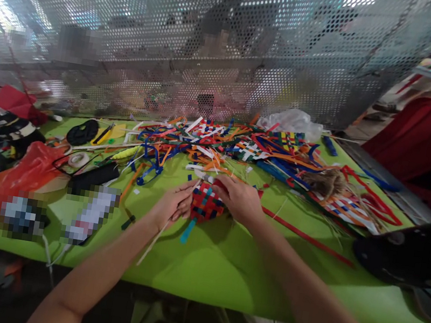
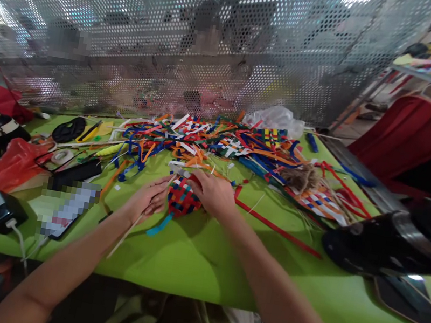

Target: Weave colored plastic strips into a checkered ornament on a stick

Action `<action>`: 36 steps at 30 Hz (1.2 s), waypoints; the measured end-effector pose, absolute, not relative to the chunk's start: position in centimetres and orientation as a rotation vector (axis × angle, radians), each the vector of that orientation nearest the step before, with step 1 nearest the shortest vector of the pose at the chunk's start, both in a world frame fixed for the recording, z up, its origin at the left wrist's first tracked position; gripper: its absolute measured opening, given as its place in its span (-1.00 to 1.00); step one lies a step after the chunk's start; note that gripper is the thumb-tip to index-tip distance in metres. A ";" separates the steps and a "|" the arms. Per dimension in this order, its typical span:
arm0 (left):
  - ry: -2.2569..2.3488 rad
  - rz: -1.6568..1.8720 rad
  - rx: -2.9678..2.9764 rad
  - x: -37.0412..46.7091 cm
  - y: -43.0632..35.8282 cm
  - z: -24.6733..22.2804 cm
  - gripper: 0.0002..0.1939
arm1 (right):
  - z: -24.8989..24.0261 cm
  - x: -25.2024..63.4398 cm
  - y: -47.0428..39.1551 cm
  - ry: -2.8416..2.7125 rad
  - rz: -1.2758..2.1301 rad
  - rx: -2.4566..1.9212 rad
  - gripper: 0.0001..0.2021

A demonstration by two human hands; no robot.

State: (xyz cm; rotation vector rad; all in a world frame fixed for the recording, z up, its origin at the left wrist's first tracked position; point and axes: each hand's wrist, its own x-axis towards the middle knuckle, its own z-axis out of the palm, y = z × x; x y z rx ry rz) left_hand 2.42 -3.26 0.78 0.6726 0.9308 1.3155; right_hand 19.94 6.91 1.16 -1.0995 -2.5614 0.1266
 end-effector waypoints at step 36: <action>1.048 1.343 0.544 2.5 -3.1 1.0 -0.62 | 0.8 19.9 7.9 -2.661 -0.081 -1.038 -0.47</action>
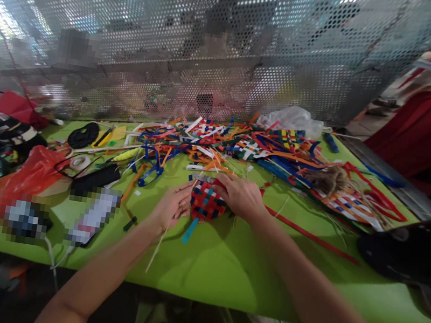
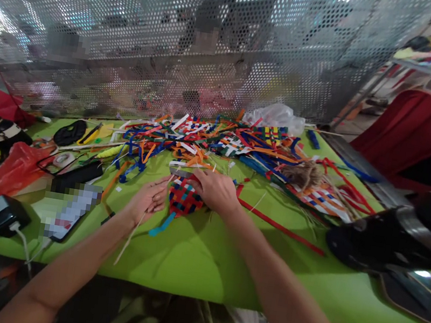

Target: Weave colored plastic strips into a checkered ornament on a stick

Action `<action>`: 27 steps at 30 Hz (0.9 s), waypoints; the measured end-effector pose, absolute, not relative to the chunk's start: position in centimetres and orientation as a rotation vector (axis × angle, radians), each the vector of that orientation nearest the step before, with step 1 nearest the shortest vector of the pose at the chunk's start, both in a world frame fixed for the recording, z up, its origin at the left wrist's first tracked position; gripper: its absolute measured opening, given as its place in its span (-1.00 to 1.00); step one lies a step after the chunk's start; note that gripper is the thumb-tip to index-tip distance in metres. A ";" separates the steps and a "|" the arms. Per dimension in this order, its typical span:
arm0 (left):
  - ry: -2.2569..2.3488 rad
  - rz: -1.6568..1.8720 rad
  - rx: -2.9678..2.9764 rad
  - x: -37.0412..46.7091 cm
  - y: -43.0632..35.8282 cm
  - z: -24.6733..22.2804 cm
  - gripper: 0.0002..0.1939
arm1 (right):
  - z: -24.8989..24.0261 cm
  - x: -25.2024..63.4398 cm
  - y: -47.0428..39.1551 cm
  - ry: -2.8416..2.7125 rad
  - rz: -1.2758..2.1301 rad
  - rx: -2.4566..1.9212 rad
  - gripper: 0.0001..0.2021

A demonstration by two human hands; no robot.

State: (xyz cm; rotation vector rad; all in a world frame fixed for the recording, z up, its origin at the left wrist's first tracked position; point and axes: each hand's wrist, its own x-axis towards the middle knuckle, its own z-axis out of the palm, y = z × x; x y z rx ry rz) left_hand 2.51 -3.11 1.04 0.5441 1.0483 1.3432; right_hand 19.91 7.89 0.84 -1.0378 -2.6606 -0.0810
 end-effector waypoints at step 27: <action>1.046 1.394 0.742 2.5 -3.0 1.7 -0.59 | 2.5 19.0 6.4 -2.561 0.201 -0.935 -0.62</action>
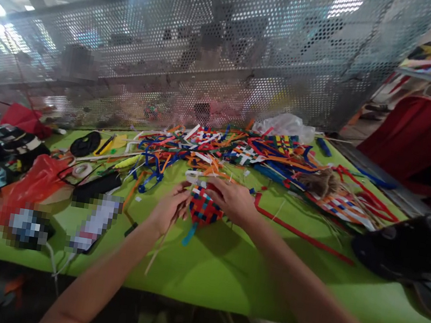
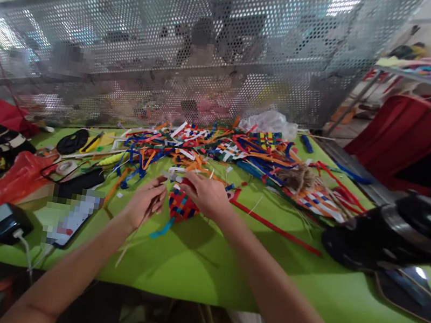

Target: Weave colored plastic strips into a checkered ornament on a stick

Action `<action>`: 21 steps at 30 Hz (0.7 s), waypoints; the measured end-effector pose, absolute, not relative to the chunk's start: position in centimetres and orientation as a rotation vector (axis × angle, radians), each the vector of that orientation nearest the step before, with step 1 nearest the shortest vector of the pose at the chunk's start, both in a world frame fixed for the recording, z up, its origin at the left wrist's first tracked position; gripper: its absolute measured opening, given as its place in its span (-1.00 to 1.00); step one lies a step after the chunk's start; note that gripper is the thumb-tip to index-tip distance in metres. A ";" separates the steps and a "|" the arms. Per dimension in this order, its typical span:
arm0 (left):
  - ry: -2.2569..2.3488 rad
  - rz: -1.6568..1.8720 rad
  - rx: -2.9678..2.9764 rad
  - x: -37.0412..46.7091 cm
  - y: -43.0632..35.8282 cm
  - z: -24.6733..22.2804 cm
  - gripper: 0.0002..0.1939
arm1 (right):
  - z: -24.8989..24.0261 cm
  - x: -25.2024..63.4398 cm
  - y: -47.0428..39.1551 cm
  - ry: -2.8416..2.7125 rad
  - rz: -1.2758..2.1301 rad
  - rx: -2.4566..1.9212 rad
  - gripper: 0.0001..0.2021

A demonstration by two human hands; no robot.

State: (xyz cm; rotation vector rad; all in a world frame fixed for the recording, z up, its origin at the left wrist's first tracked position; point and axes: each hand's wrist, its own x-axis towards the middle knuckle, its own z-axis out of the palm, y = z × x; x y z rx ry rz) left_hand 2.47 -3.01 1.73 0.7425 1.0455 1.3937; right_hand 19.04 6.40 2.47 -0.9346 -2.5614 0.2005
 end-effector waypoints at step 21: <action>1.088 1.417 0.693 3.4 -4.4 1.5 -0.55 | 1.8 21.4 8.9 -2.371 0.179 -1.322 -0.58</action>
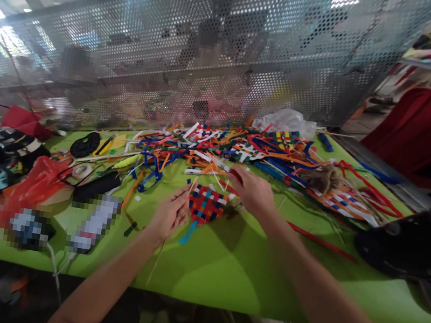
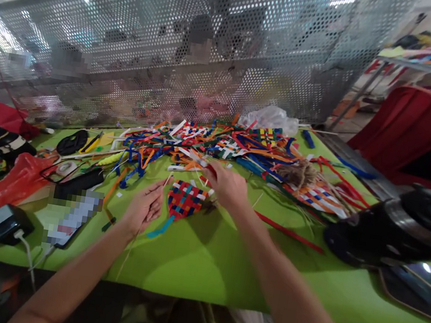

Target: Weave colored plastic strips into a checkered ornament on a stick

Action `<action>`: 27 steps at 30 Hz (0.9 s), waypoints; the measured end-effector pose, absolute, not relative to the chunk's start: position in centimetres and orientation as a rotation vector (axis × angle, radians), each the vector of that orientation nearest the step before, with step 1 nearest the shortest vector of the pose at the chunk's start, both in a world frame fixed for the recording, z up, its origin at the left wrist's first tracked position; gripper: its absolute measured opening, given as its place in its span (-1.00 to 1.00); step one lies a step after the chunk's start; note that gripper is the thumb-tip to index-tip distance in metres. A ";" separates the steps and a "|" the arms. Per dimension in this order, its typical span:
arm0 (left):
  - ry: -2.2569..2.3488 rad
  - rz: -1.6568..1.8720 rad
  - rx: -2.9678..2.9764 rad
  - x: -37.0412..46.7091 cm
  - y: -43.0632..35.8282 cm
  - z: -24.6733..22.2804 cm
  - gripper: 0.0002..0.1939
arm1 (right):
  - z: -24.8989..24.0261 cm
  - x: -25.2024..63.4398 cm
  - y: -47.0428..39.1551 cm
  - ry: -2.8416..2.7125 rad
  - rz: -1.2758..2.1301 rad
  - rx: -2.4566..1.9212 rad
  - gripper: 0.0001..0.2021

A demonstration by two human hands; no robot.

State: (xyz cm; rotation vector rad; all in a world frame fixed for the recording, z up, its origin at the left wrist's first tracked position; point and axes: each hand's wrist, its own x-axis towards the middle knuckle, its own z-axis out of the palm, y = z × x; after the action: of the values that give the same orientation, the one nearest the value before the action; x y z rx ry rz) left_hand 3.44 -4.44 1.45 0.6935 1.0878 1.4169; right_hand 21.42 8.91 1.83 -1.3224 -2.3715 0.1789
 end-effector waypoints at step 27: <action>1.247 1.410 0.856 2.1 -3.8 -0.6 -0.41 | 1.5 20.0 6.5 -2.408 0.402 -1.091 -0.59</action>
State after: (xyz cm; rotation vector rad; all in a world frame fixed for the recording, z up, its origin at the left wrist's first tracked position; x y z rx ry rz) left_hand 2.07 -3.84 -0.59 0.8558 1.2474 1.4096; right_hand 20.03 6.52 1.54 -1.0913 -2.4078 0.4021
